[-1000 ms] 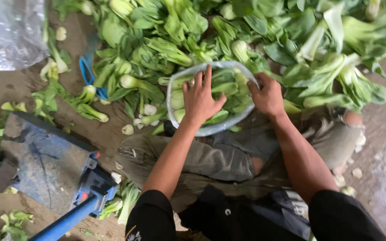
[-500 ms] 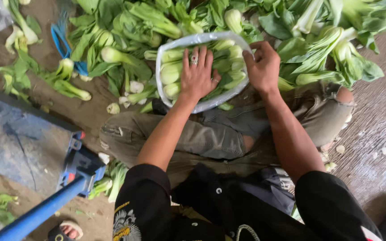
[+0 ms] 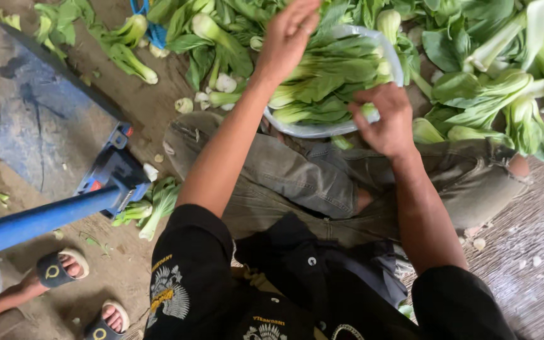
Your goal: The person sits on the floor of a produce packing area surrounded by piles of bok choy. They pick up individual heads, strip off damaged outer leaves, and arrange the trimmed heads into a plastic-lined basket, pressing them down to fill it.
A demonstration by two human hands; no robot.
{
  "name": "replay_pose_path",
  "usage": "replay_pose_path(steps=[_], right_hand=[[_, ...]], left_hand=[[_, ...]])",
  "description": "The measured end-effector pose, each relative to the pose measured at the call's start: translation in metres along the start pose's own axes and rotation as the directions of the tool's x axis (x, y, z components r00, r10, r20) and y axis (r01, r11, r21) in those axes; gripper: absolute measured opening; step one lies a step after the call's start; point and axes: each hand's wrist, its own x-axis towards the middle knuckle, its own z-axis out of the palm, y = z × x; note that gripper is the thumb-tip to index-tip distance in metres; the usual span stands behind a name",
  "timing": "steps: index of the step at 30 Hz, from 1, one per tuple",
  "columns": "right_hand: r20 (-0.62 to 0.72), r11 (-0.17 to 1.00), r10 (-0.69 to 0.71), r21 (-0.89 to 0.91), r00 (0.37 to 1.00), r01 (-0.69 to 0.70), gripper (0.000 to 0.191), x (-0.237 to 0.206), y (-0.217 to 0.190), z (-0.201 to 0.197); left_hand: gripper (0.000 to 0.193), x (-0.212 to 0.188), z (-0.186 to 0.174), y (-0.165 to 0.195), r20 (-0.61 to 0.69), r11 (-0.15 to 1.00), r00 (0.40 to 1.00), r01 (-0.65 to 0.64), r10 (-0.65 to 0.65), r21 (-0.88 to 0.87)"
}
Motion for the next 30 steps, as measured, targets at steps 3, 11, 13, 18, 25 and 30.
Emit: replay_pose_path(steps=[3, 11, 13, 18, 25, 30], right_hand=[[0.215, 0.961, -0.143, -0.203, 0.966, 0.187, 0.036, -0.003, -0.009, -0.001], [0.352, 0.889, 0.002, -0.43, 0.936, 0.16, 0.011, -0.031, -0.014, 0.001], [0.337, 0.918, -0.007, -0.372, 0.941, 0.14, 0.011, -0.035, -0.012, 0.0], [0.131, 0.998, 0.067, -0.024, 0.989, -0.064, 0.022, -0.036, 0.003, -0.003], [-0.08, 0.62, 0.709, 0.544, 0.7, -0.565, 0.017, -0.027, 0.065, 0.002], [0.028, 0.269, 0.861, 0.822, 0.508, -0.501, 0.016, -0.039, 0.089, 0.011]], left_hand=[[0.025, -0.06, -0.004, 0.036, -0.266, 0.945, 0.964, 0.062, 0.027, 0.322], [0.02, -0.154, 0.034, 0.052, 0.164, 0.467, 0.986, -0.163, 0.039, 0.869], [0.019, -0.147, 0.034, 0.051, 0.163, 0.428, 0.987, -0.149, 0.003, 0.892], [0.015, -0.13, 0.042, 0.071, 0.195, 0.685, 0.981, -0.133, -0.013, 0.716], [0.025, -0.065, 0.042, 0.061, 0.068, 0.616, 0.99, -0.132, 0.126, 0.777], [0.054, -0.043, 0.046, 0.03, 0.031, 0.616, 0.981, -0.145, 0.191, 0.774]])
